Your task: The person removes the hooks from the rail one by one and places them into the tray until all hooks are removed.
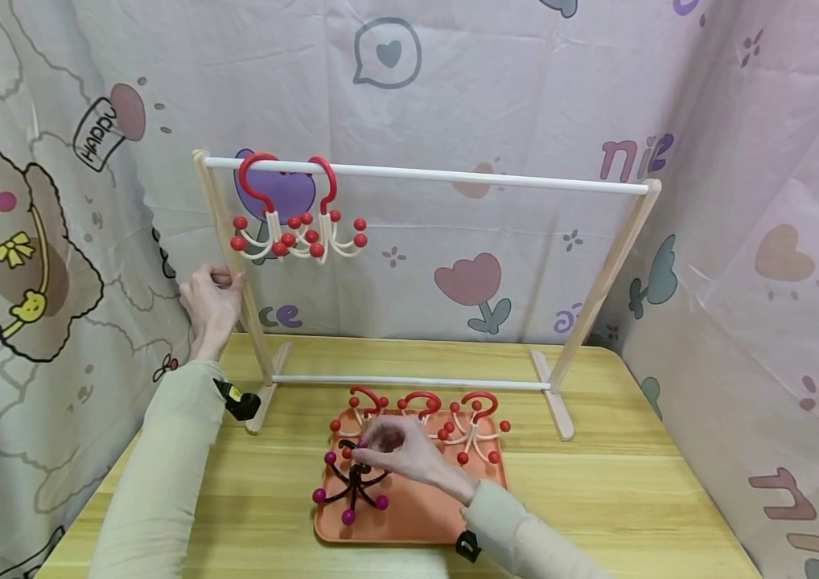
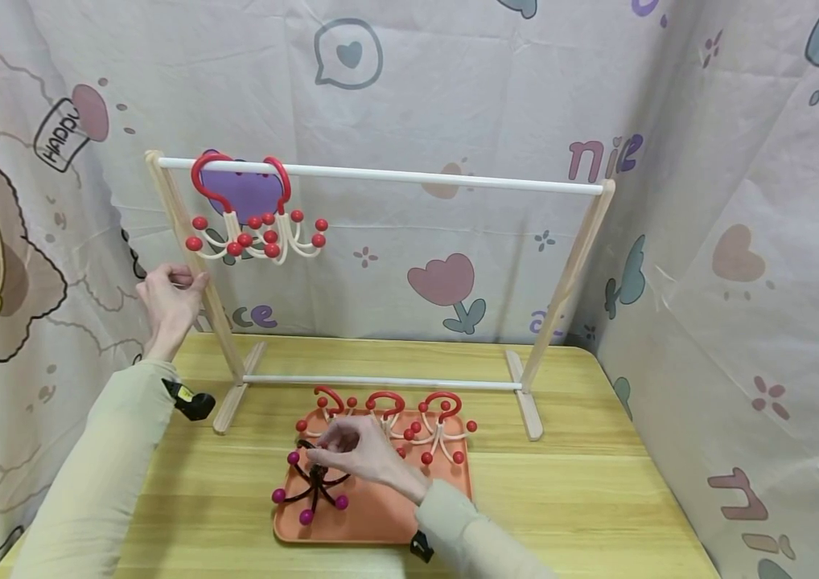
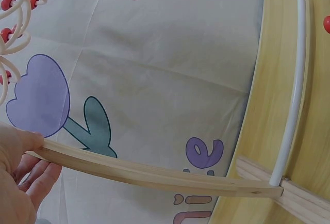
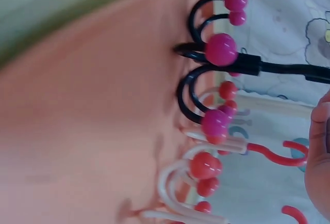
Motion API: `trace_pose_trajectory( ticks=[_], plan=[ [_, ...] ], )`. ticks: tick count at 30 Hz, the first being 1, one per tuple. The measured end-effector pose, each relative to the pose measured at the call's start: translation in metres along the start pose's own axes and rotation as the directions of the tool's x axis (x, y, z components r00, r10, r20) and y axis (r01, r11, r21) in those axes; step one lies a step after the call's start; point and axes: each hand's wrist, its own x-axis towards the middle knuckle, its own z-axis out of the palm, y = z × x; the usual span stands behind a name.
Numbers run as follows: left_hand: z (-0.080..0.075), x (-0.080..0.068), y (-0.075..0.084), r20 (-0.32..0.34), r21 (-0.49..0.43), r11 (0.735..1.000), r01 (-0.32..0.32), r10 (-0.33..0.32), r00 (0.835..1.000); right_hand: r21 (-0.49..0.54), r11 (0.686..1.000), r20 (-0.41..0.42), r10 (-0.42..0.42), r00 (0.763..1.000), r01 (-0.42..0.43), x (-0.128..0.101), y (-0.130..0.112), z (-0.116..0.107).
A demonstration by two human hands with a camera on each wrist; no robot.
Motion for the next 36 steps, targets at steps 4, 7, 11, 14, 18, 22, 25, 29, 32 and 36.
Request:
trace_pose_trajectory(
  ticks=[4,7,11,14,18,22,25,29,32,36],
  plan=[
    [0.000,0.000,0.000,0.008,-0.009,1.000,0.005,-0.005,1.000,-0.007,0.998,-0.031,-0.057,0.998,0.057,0.007,-0.006,-0.008],
    [0.000,0.000,-0.001,0.010,-0.016,1.000,0.013,-0.013,1.000,-0.020,0.997,-0.061,-0.076,0.995,0.075,0.013,-0.013,-0.015],
    [0.000,0.001,-0.001,0.010,-0.018,1.000,0.019,-0.019,1.000,-0.038,0.994,-0.093,-0.107,0.990,0.104,0.022,-0.023,-0.025],
    [0.000,0.001,0.000,0.012,-0.015,1.000,0.020,-0.020,1.000,-0.035,0.994,-0.111,-0.109,0.988,0.106,0.030,-0.030,-0.033],
    [0.000,0.000,0.000,0.016,-0.015,1.000,0.018,-0.018,1.000,-0.032,0.993,-0.143,-0.120,0.982,0.117,0.041,-0.040,-0.042],
    [-0.001,0.000,0.000,0.016,-0.018,1.000,0.012,-0.012,1.000,-0.056,0.989,-0.178,-0.143,0.974,0.136,0.053,-0.050,-0.052],
    [-0.001,0.000,0.000,0.022,-0.016,1.000,0.017,-0.016,1.000,-0.073,0.985,-0.201,-0.165,0.966,0.154,0.060,-0.056,-0.059],
    [-0.001,0.001,0.000,0.031,-0.011,1.000,0.027,-0.027,0.999,-0.073,0.976,-0.233,-0.216,0.948,0.204,0.069,-0.063,-0.067],
    [-0.001,0.000,0.000,0.035,-0.015,0.999,0.033,-0.033,0.999,-0.065,0.974,-0.254,-0.227,0.940,0.217,0.076,-0.070,-0.074],
    [-0.001,0.000,0.000,0.032,-0.020,0.999,0.028,-0.028,0.999,-0.047,0.973,-0.276,-0.232,0.933,0.228,0.086,-0.079,-0.081]
  ],
)
